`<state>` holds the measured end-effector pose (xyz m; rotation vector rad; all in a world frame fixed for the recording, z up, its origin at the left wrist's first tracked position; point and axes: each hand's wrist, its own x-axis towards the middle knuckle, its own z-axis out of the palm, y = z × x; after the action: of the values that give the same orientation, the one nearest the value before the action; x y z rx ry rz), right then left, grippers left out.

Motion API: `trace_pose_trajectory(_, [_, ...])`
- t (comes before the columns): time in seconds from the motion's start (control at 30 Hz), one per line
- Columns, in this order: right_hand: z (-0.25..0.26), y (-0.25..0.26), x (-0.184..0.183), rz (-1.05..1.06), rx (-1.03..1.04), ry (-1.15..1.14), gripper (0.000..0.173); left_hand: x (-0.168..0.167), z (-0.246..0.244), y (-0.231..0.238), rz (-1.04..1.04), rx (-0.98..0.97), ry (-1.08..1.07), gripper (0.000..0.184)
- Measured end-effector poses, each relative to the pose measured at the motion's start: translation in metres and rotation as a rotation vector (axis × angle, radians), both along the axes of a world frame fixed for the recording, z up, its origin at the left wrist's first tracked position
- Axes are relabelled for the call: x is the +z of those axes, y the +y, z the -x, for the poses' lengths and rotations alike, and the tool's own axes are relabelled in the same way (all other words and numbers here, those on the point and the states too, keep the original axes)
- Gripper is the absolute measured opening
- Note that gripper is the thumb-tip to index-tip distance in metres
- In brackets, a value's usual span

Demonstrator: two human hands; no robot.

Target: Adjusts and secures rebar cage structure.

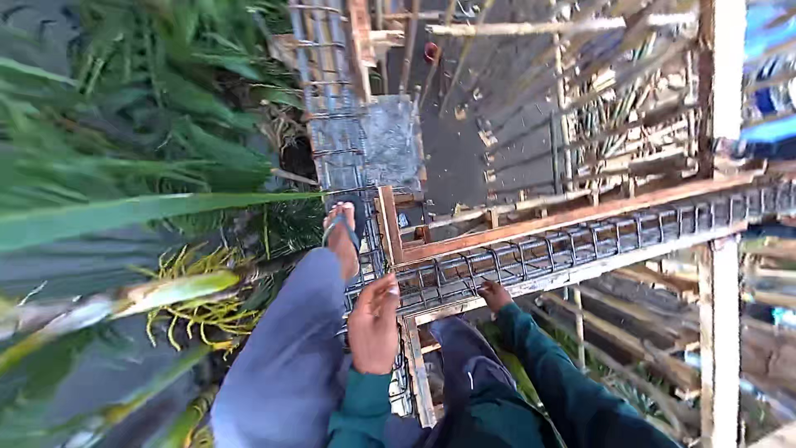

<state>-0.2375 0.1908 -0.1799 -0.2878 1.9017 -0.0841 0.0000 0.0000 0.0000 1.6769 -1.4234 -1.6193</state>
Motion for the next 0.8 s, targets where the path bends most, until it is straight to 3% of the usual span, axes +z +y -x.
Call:
trace_pose_trajectory(0.1, [0.017,0.003,-0.022,0.019,-0.133,0.103,0.053,-0.035,0.011,0.006,-0.147,-0.064,-0.118,0.033])
trace_pose_trajectory(0.2, [0.038,0.007,-0.044,-0.052,-0.203,0.251,0.062,-0.087,0.023,0.021,-0.31,-0.255,-0.292,0.038])
trace_pose_trajectory(0.37, [0.047,0.016,-0.11,-0.204,-0.079,0.358,0.076,-0.216,0.016,0.042,-0.276,-0.817,-0.82,0.054])
trace_pose_trajectory(0.47, [0.043,0.022,-0.135,-0.177,-0.186,0.473,0.077,-0.28,0.014,0.027,-0.273,-1.187,-0.922,0.07])
trace_pose_trajectory(0.57, [0.045,0.021,-0.138,-0.143,-0.327,0.517,0.079,-0.311,0.016,0.014,-0.29,-1.347,-0.956,0.06])
trace_pose_trajectory(0.63, [0.05,0.033,-0.146,-0.09,-0.337,0.521,0.074,-0.323,0.022,0.015,-0.274,-1.343,-0.982,0.051])
trace_pose_trajectory(0.8, [0.085,0.058,-0.153,-0.025,-0.232,0.459,0.042,-0.323,0.043,0.03,-0.257,-1.256,-1.07,0.051])
